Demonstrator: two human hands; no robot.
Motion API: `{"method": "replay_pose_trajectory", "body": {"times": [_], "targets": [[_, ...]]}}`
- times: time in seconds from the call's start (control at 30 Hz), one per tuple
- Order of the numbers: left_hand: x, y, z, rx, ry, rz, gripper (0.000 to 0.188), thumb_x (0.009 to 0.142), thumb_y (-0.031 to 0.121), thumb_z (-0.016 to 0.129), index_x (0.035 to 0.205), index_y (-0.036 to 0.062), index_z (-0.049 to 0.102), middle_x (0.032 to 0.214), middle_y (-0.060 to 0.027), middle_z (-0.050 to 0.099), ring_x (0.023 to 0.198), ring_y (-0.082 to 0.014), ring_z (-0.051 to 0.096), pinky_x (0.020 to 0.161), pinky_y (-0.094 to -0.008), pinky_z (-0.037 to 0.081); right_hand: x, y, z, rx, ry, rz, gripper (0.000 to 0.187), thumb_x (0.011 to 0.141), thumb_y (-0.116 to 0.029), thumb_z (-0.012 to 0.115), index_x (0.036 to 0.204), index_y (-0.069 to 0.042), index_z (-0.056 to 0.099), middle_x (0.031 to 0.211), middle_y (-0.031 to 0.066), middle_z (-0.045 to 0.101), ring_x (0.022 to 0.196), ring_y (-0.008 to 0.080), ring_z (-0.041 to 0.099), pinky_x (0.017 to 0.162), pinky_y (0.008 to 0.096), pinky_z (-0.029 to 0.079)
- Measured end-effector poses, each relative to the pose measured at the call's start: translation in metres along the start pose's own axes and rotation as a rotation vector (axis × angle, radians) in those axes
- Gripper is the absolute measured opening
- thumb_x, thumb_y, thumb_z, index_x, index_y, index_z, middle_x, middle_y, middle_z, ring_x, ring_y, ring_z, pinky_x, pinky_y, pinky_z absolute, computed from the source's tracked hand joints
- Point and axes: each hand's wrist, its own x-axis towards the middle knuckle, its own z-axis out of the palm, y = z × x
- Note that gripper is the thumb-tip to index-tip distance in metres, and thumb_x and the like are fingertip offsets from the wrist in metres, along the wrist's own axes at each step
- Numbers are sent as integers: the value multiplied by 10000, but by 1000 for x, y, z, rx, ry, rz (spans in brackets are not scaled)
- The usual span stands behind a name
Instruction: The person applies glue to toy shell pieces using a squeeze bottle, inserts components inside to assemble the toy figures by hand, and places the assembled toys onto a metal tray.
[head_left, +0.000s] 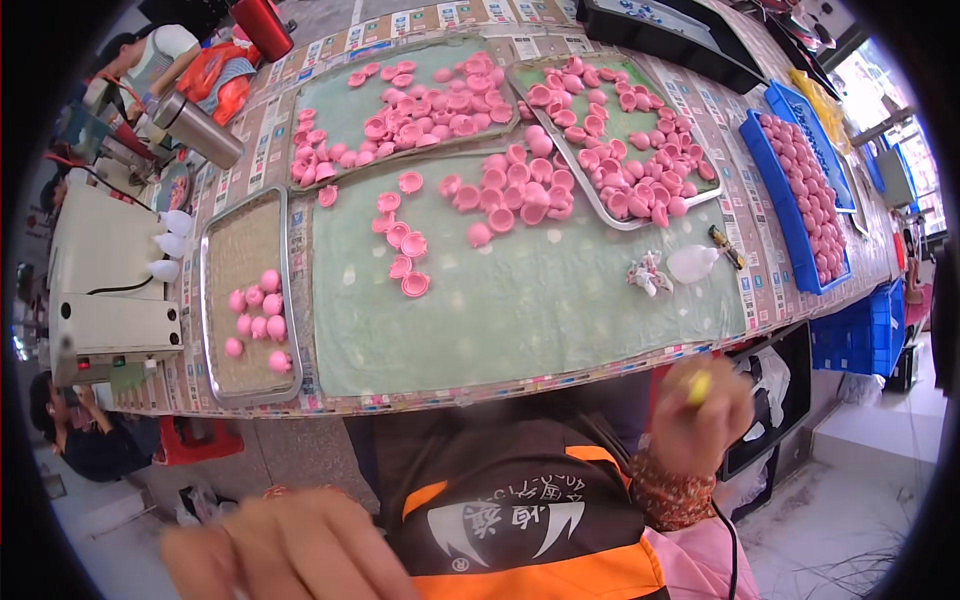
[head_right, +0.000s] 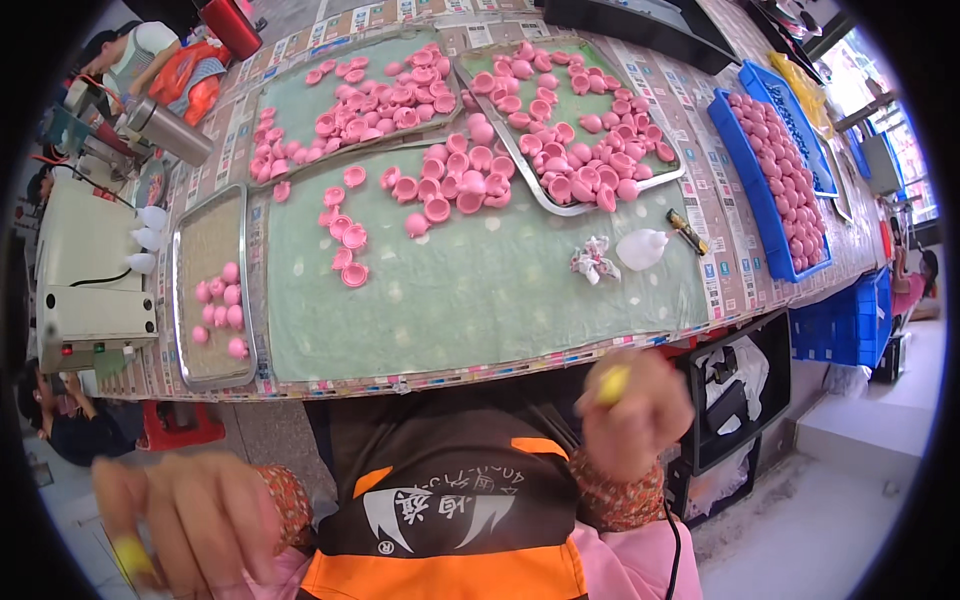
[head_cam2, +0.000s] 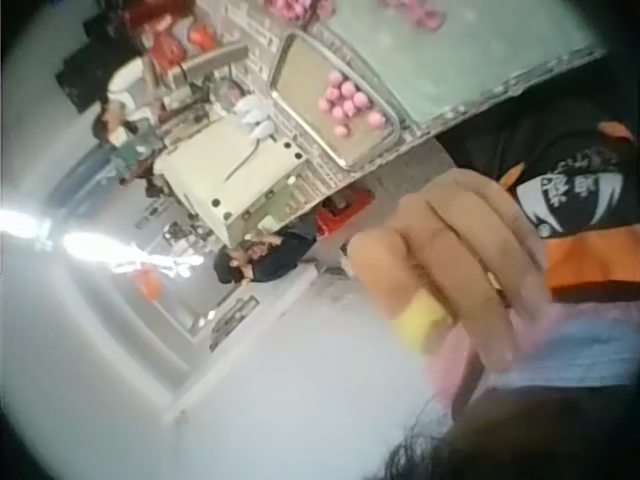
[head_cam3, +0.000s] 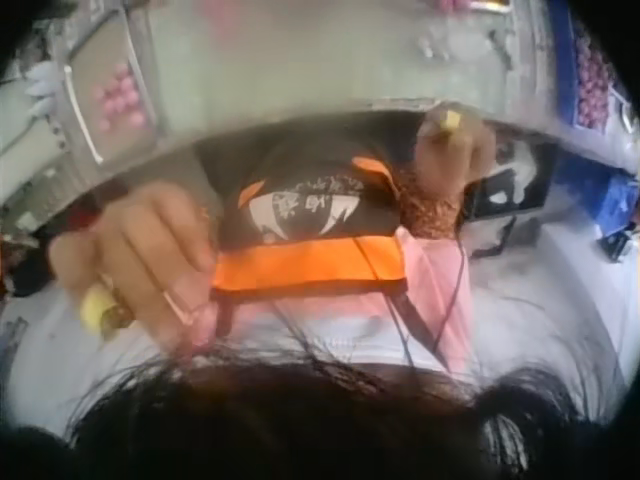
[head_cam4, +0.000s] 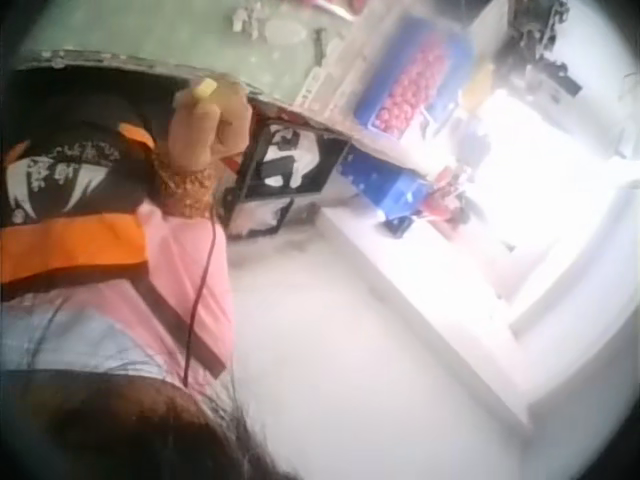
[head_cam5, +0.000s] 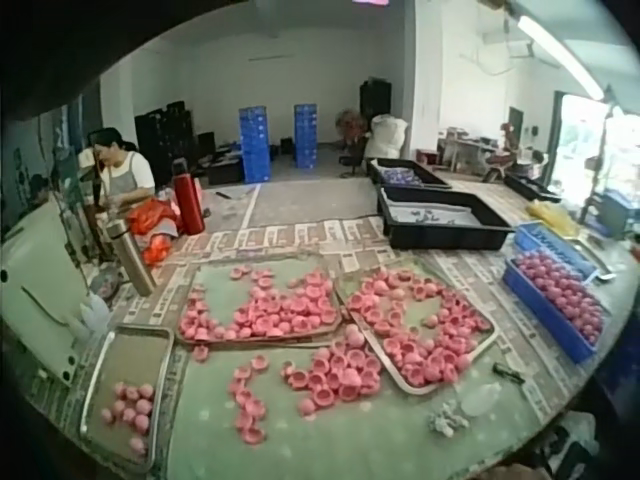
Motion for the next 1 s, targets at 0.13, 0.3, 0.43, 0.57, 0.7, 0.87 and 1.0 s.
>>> {"method": "replay_pose_trajectory", "body": {"times": [0.13, 0.3, 0.43, 0.57, 0.7, 0.87, 1.0], "targets": [[-2, -21, -3, 435, 657, 103, 106, 899, 5, 544, 996, 43, 521, 913, -63, 612, 772, -167, 587, 677, -327, 497, 33, 44, -48, 53, 324, -41, 117, 939, -112, 517, 997, -10, 527, 828, 75, 530, 694, 133, 490, 627, 263, 409], [-14, -56, -77, 645, 972, -103, 191, 950, 53, 488, 1141, 53, 504, 1003, -83, 632, 909, -128, 587, 787, -293, 472, 46, 70, -72, -404, 399, -10, 391, 902, -57, 545, 1283, 9, 486, 1167, 92, 550, 1007, 160, 520, 892, 293, 400], [-45, -68, -123, 975, 880, -307, 230, 945, 56, 518, 1173, 42, 535, 1050, -57, 612, 939, -131, 561, 834, -273, 455, 56, 81, -65, -437, 178, 139, 498, 878, -51, 595, 1347, 5, 438, 1246, 98, 512, 1080, 175, 511, 950, 311, 383], [-56, -82, -144, 1451, 751, -473, 246, 906, 53, 571, 1152, 50, 560, 967, -25, 598, 844, -125, 509, 752, -270, 427, 62, 96, -78, -545, 81, 238, 422, 909, -97, 628, 1293, 8, 489, 1138, 59, 558, 966, 124, 543, 854, 265, 433], [-52, -93, -139, 1775, 666, -451, 242, 861, 83, 639, 1095, 66, 580, 903, -49, 582, 819, -194, 523, 725, -333, 426, 66, 96, -73, -648, 101, 227, 309, 937, -136, 624, 1198, 12, 548, 1053, 45, 583, 914, 106, 547, 807, 238, 441], [-56, -108, -135, 1844, 605, -418, 216, 834, 75, 661, 1035, 66, 584, 915, -67, 594, 839, -248, 545, 730, -372, 433, 63, 90, -70, -629, 130, 134, 293, 951, -128, 587, 1189, 22, 506, 1128, 104, 610, 944, 132, 575, 815, 262, 469], [-61, -117, -135, 1842, 576, -388, 245, 805, 76, 644, 1039, 94, 575, 927, -79, 588, 834, -297, 539, 743, -390, 430, 54, 59, -31, -354, 151, 64, 295, 971, -177, 527, 1193, 15, 502, 1155, 162, 613, 964, 224, 617, 799, 324, 499]]}}
